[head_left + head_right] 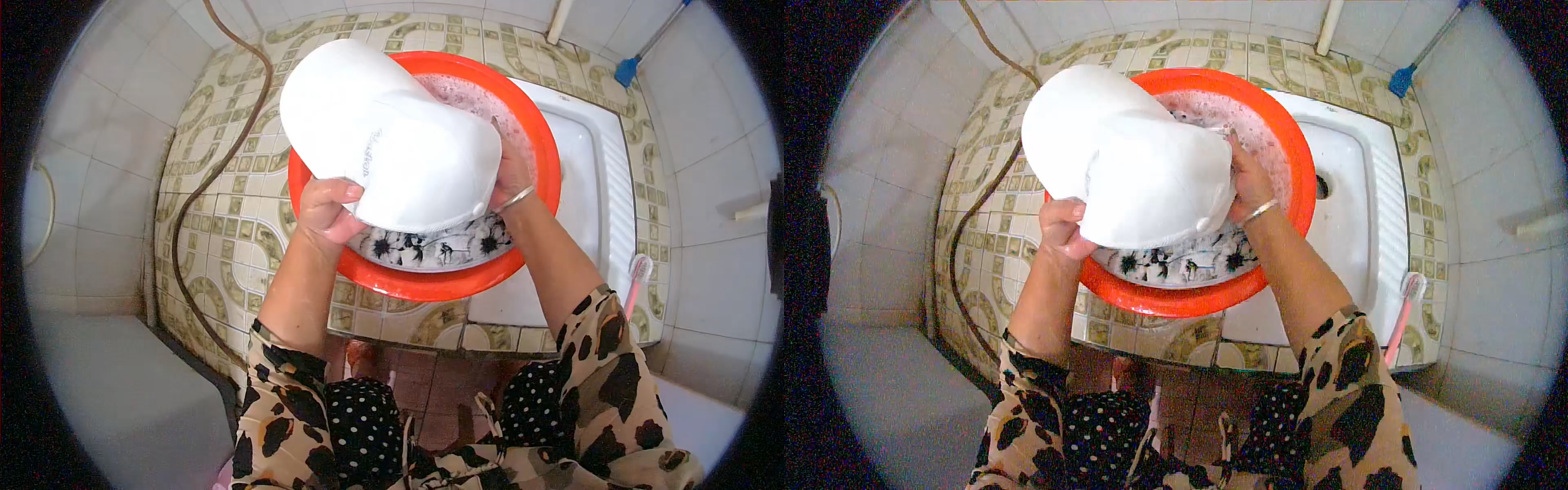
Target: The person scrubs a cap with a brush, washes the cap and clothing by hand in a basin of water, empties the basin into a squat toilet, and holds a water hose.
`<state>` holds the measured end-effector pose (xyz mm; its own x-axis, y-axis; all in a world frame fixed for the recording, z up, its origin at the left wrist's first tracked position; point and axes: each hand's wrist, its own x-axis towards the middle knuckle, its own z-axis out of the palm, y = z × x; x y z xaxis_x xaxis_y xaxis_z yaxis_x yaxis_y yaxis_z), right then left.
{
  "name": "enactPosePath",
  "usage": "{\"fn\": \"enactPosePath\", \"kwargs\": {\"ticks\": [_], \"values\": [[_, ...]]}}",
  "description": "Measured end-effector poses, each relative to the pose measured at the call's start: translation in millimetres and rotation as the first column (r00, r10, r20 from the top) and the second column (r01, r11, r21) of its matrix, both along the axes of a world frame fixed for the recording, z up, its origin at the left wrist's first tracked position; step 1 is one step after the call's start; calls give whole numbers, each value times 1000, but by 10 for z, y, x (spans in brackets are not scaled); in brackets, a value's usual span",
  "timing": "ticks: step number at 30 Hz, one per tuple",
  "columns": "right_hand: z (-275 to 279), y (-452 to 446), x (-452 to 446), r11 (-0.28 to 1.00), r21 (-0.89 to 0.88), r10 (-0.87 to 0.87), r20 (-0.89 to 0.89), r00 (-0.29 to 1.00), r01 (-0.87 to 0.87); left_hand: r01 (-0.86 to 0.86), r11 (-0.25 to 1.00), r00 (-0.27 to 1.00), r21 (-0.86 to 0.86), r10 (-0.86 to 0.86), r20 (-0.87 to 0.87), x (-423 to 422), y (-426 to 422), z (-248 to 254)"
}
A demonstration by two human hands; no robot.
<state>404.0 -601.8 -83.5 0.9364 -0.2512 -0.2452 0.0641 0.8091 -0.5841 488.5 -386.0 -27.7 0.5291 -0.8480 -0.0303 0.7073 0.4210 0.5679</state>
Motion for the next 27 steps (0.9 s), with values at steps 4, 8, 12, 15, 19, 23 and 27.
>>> {"fn": "enactPosePath", "kwargs": {"ticks": [4, 8, 12, 15, 19, 23, 27], "values": [[14, -25, -31, 1000, 2, 8, 73, 997, -8, -2, 1000, 1000, -16, 2, -8, 21, 18, -56], [-84, -66, -33, 951, -281, 153, 66, 986, -128, -91, 995, 995, -45, 89, -36, 98, 86, -72], [51, -81, -75, 937, -258, 267, 102, 958, -234, -185, 983, 981, 7, 185, -59, 267, 225, -232], [156, -94, -101, 958, -92, 284, 236, 929, -270, -164, 986, 983, 35, 166, -72, 330, 296, -323], [261, -75, -123, 927, 43, 318, 434, 843, -372, -116, 993, 992, 12, 116, -48, 321, 314, -350], [133, -106, -85, 859, 187, 354, 454, 818, -476, -106, 994, 994, -11, 105, -20, 339, 339, -413], [75, -135, -71, 935, -40, 351, 239, 905, -352, -58, 992, 997, -111, 52, -50, 409, 370, -490]]}}
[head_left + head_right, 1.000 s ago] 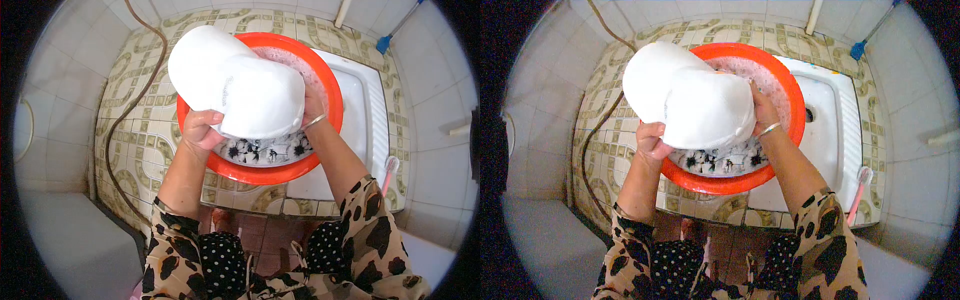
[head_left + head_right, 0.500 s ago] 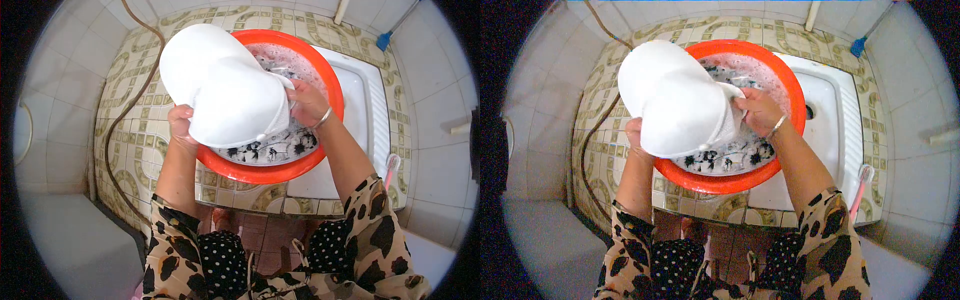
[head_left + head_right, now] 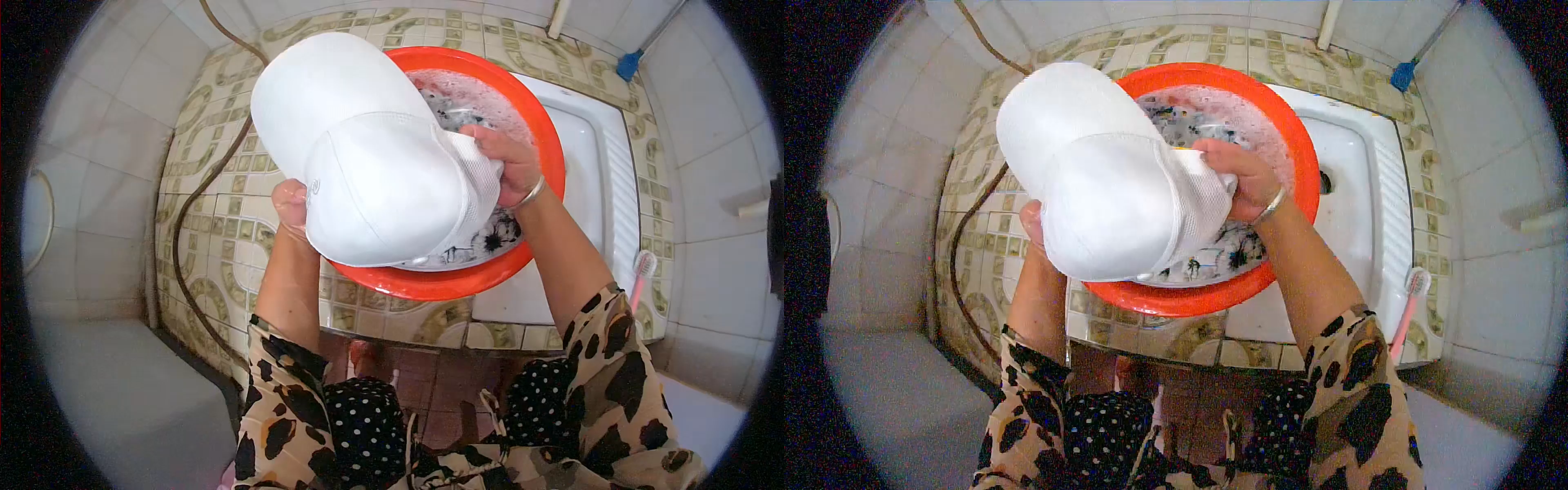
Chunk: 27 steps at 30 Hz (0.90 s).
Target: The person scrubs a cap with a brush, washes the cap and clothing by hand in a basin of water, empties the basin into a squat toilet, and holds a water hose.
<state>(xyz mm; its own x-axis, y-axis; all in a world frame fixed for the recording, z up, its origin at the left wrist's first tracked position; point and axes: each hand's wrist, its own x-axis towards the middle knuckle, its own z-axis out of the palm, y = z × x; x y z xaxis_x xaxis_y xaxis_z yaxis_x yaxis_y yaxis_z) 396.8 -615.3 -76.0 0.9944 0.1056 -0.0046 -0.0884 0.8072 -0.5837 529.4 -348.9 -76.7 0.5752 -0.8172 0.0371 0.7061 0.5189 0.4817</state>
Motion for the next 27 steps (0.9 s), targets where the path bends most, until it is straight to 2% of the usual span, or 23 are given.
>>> {"fn": "enactPosePath", "kwargs": {"ticks": [1, 2, 4, 5, 7, 8, 10, 17, 21, 25, 27], "values": [[-3, -7, 16, 994, -87, 75, 17, 997, -73, -3, 1000, 1000, 3, 3, 3, -21, 2, 42], [-13, 6, 22, 994, -85, 77, 20, 997, -75, -19, 1000, 999, 22, 19, 35, -54, -6, 80], [-28, 38, 16, 949, -313, -82, -87, 993, 51, -37, 998, 997, 42, 34, 67, -110, -48, 151], [-30, 37, 32, 949, -312, -81, -88, 993, 50, -73, 995, 996, 68, 69, 53, -122, -66, 155], [-7, 47, 73, 939, -265, -228, 0, 974, 220, -106, 990, 994, 96, 103, 36, -116, -60, 127], [28, 55, 72, 939, -265, -229, -1, 973, 220, -73, 992, 997, 108, 74, -3, -89, -31, 98], [190, 95, 80, 988, -77, -144, -144, 979, 134, -39, 992, 998, 117, 44, -40, -101, -40, 115], [259, 255, 72, 966, -258, -16, -99, 995, -10, -43, 988, 999, 148, 41, 12, -83, -112, 20], [324, 250, 53, 985, -160, -74, -45, 996, 65, -75, 984, 996, 159, 65, 67, -166, -199, 129], [317, 259, 45, 999, -36, -27, -45, 999, 26, -23, 983, 999, 183, 15, 44, -169, -191, 54], [256, 224, 61, 1000, 31, -4, -68, 998, 6, 90, 992, 993, 88, -82, -87, -215, -194, 83]]}}
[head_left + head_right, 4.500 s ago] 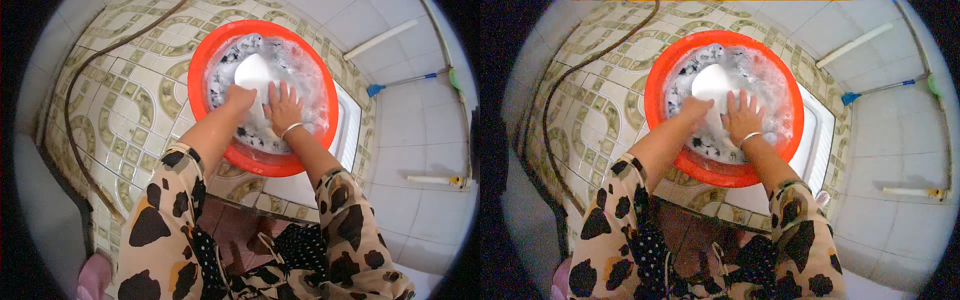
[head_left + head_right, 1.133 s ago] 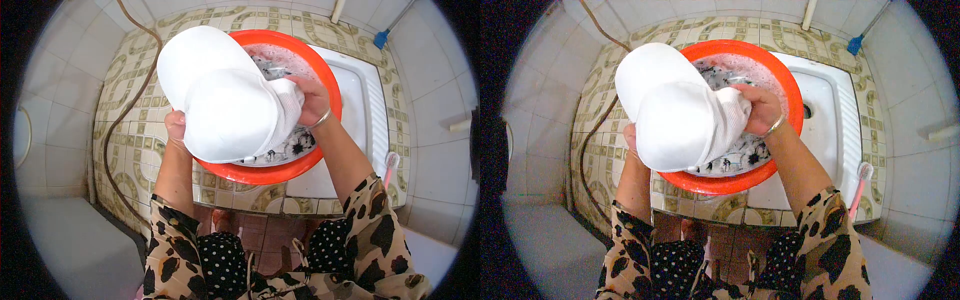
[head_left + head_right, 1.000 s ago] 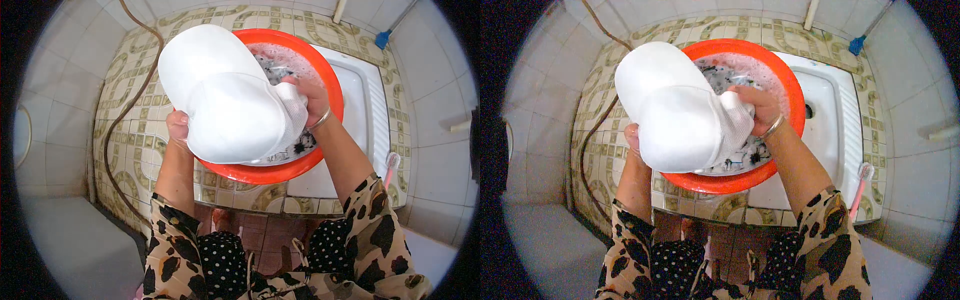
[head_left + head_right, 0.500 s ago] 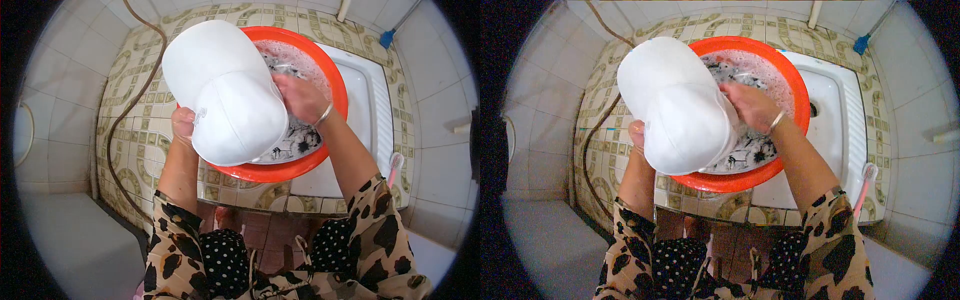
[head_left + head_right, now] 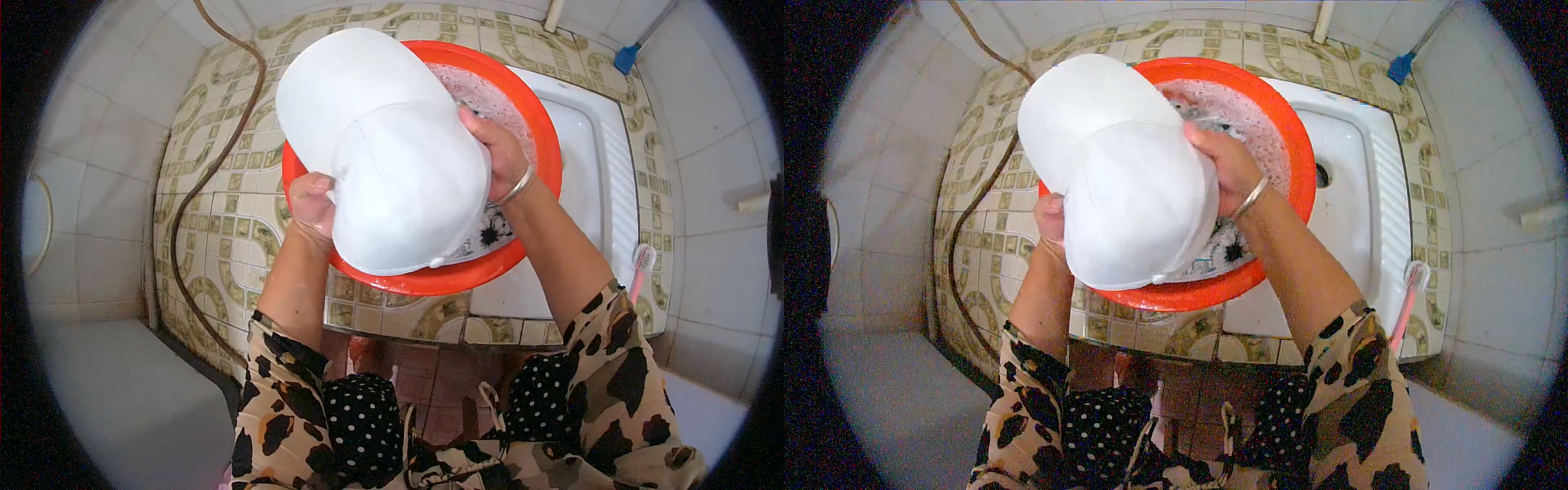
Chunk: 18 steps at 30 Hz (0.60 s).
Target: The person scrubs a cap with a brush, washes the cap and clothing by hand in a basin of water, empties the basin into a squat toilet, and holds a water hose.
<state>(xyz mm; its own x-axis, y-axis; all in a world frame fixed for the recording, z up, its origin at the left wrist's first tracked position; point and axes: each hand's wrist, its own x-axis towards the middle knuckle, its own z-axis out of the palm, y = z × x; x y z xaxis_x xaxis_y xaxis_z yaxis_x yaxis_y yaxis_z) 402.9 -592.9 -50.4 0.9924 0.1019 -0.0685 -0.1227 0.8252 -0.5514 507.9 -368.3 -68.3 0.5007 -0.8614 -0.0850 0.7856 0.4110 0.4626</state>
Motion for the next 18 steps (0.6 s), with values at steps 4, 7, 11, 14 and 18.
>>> {"fn": "enactPosePath", "kwargs": {"ticks": [4, 7, 11, 14, 18], "values": [[-28, 2, 15, 989, -26, -151, -221, 964, 149, 19, 987, 995, -158, -3, 104, -204, -103, 148], [92, 84, 6, 937, -244, -314, -263, 912, 251, 73, 996, 987, -44, -66, 146, -388, -298, 431], [-51, -28, -40, 877, -404, -390, -282, 877, 260, 48, 994, 976, 99, -68, 208, -385, -375, 550], [-85, -164, 18, 880, -352, -425, -281, 861, 319, -54, 993, 961, 102, 24, 274, -371, -325, 590], [-27, -198, 23, 873, -418, -399, -318, 860, 250, -198, 974, 937, 111, 155, 313, -307, -320, 579]]}}
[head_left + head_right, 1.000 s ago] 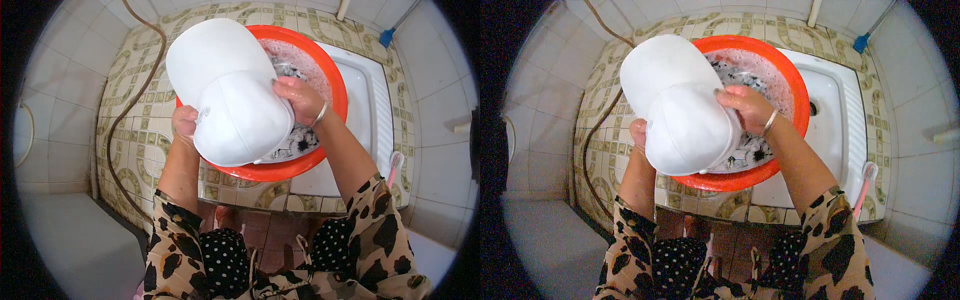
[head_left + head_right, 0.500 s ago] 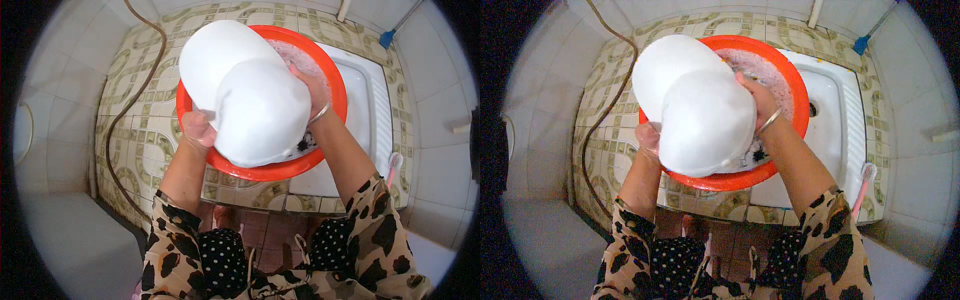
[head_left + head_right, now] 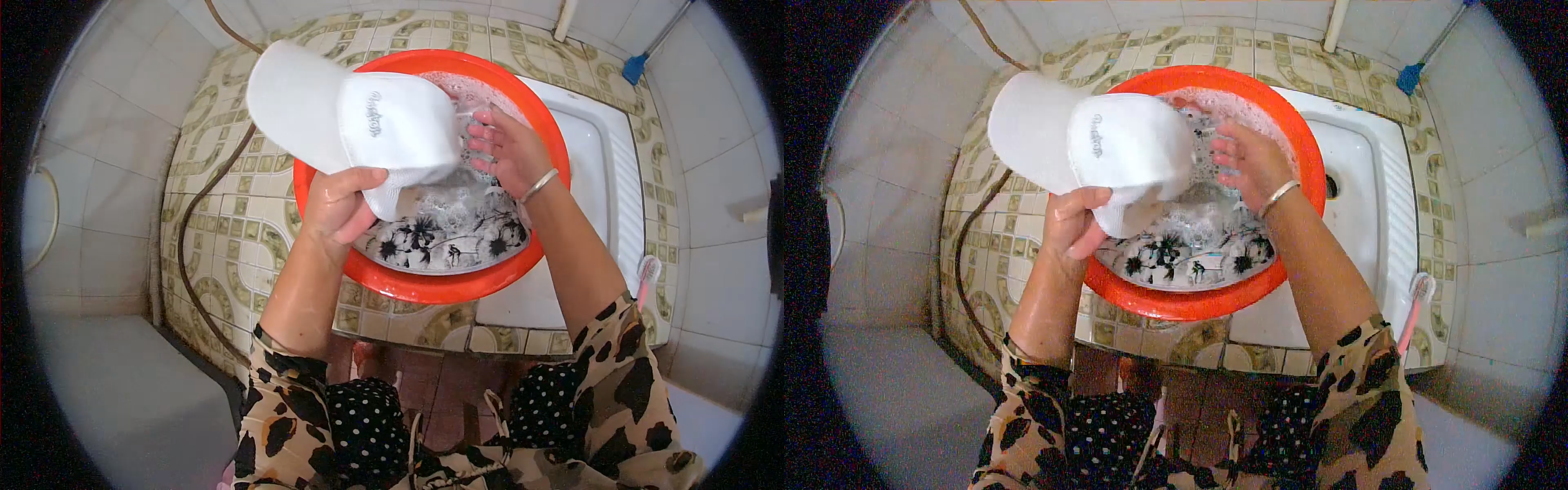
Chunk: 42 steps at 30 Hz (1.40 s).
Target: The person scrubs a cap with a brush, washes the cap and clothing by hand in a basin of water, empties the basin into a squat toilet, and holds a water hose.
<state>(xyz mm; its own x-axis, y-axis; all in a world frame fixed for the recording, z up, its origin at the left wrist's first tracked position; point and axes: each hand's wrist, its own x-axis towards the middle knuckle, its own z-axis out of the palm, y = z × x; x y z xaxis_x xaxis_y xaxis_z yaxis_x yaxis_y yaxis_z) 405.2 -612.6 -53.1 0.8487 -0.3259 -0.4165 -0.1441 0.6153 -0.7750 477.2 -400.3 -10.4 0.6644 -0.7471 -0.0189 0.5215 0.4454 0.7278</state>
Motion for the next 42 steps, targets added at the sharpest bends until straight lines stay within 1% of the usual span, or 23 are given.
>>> {"fn": "enactPosePath", "kwargs": {"ticks": [3, 6, 8, 12, 14, 15, 17, 18, 20, 22, 24, 28, 30, 31, 32, 34, 35, 36, 38, 39, 40, 41, 42], "values": [[73, 123, 2, 995, -88, 51, -64, 997, -56, -39, 999, 999, 11, 39, -22, 27, -7, -33], [-39, 185, 45, 992, 40, 127, -99, 987, -123, -33, 999, 998, 14, 34, -55, 8, -22, -22], [-245, 172, 79, 946, 252, 202, 35, 979, -205, -20, 1000, 998, 9, 21, -55, -30, -42, 1], [-355, 328, 39, 900, 402, 154, 73, 985, -170, 32, 998, 996, -62, -37, -82, -104, -115, 70], [-358, 413, 43, 708, 626, 122, 346, 930, -326, 37, 994, 994, -99, -47, -99, -102, -140, 88], [-357, 419, 68, 708, 626, 123, 345, 931, -326, 3, 995, 997, -99, -10, -73, -80, -147, 82], [-362, 416, 143, 671, 511, 5, 722, 692, -538, -37, 994, 998, -100, 32, -50, -6, -122, 38], [-290, 390, 157, 669, 511, 8, 721, 693, -539, -33, 989, 991, -141, 15, -130, 69, -81, -9], [30, 285, 136, 807, 576, -124, 384, 915, -132, -30, 982, 979, -185, -8, -203, 177, -7, -73], [207, 237, 82, 841, 523, -145, 466, 873, -139, -75, 950, 939, -303, -35, -343, 237, 55, -111], [290, 234, 8, 785, 460, -54, 718, 694, -415, -88, 948, 930, -306, -32, -367, 232, 73, -133], [82, 44, 22, 764, 418, -33, 786, 617, -492, 9, 956, 953, -294, -97, -288, 267, 56, -236], [36, -21, 40, 923, 275, 108, 484, 868, -268, 26, 971, 966, -239, -85, -244, 306, 1, -307], [-401, -221, 99, 927, -288, 330, 317, 889, -241, 32, 999, 970, -39, -40, -238, 330, -49, -355], [-832, -396, 138, 610, -756, 418, 50, 907, -239, 36, 986, 974, 160, 1, -226, 319, -102, -396], [-798, -228, 75, 427, -794, 142, -414, 899, -433, 87, 873, 987, 480, -10, -162, 200, -261, -502], [-826, -121, 40, 425, -793, 139, -419, 897, -436, 83, 813, 993, 576, -17, -118, 95, -323, -600], [-882, -5, 19, 327, -832, 102, -441, 892, -448, 73, 742, 997, 666, -29, -76, -33, -386, -635], [-980, 185, 4, 123, -878, 28, -463, 886, -463, -175, 719, 965, 673, -9, 261, -147, -480, -911], [-986, 238, 10, 16, -887, -9, -461, 887, -461, -49, 542, 980, 839, -137, 146, -141, -502, -774], [-979, 255, 21, -90, -884, -46, -455, 889, -458, -54, 541, 979, 840, -136, 151, -141, -507, -764], [-965, 209, 40, -88, -886, -45, -453, 891, -455, 69, 670, 995, 739, -100, -3, -154, -509, -790], [-944, 114, 69, 340, -883, 20, -337, 941, -323, 170, 784, 983, 597, -89, -163, -170, -508, -815]]}}
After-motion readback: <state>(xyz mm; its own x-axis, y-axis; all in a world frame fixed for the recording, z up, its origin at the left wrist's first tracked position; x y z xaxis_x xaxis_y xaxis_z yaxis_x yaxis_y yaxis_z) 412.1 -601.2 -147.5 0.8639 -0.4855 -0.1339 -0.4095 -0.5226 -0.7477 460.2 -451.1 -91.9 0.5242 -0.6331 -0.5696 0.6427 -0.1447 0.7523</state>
